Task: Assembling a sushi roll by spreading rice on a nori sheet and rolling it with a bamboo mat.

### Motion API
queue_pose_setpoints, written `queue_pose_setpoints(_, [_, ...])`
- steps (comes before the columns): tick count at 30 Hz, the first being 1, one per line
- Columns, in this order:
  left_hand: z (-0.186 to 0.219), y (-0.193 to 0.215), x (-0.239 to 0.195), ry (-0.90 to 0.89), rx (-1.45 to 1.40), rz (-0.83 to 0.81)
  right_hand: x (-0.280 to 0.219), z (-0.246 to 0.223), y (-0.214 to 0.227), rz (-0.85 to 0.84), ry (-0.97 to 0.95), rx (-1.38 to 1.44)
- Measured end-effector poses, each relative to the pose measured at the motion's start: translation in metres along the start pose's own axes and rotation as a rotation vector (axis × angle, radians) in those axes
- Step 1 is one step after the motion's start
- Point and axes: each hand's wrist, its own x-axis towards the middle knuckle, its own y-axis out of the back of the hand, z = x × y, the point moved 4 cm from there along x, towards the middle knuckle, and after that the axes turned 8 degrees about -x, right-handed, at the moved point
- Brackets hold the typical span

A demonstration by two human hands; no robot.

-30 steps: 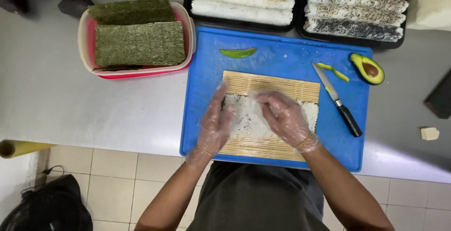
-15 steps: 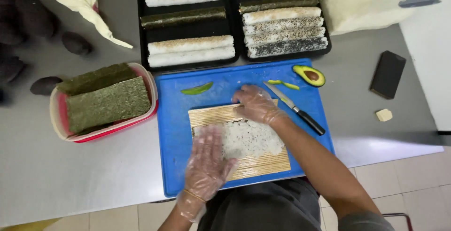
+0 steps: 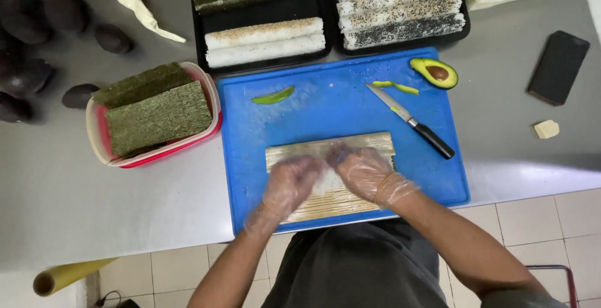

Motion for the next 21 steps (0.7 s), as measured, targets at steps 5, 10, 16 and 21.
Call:
queue_pose_setpoints(5, [0.024,0.042,0.048,-0.332,0.593,0.428,-0.022,0.020,-0.012,-0.133,0.209,0.245])
queue_pose_setpoints(10, [0.012,0.030,0.057,-0.177,0.624,0.234,-0.036,-0.004,-0.023,0.108,0.237,0.013])
queue_pose_setpoints(16, [0.007,0.026,0.031,-0.380,0.609,0.329,-0.057,0.041,0.005,0.118,-0.102,0.676])
queue_pose_setpoints(21, [0.024,0.020,-0.002,-0.045,0.688,-0.055,-0.119,0.044,-0.008,0.102,-0.570,0.806])
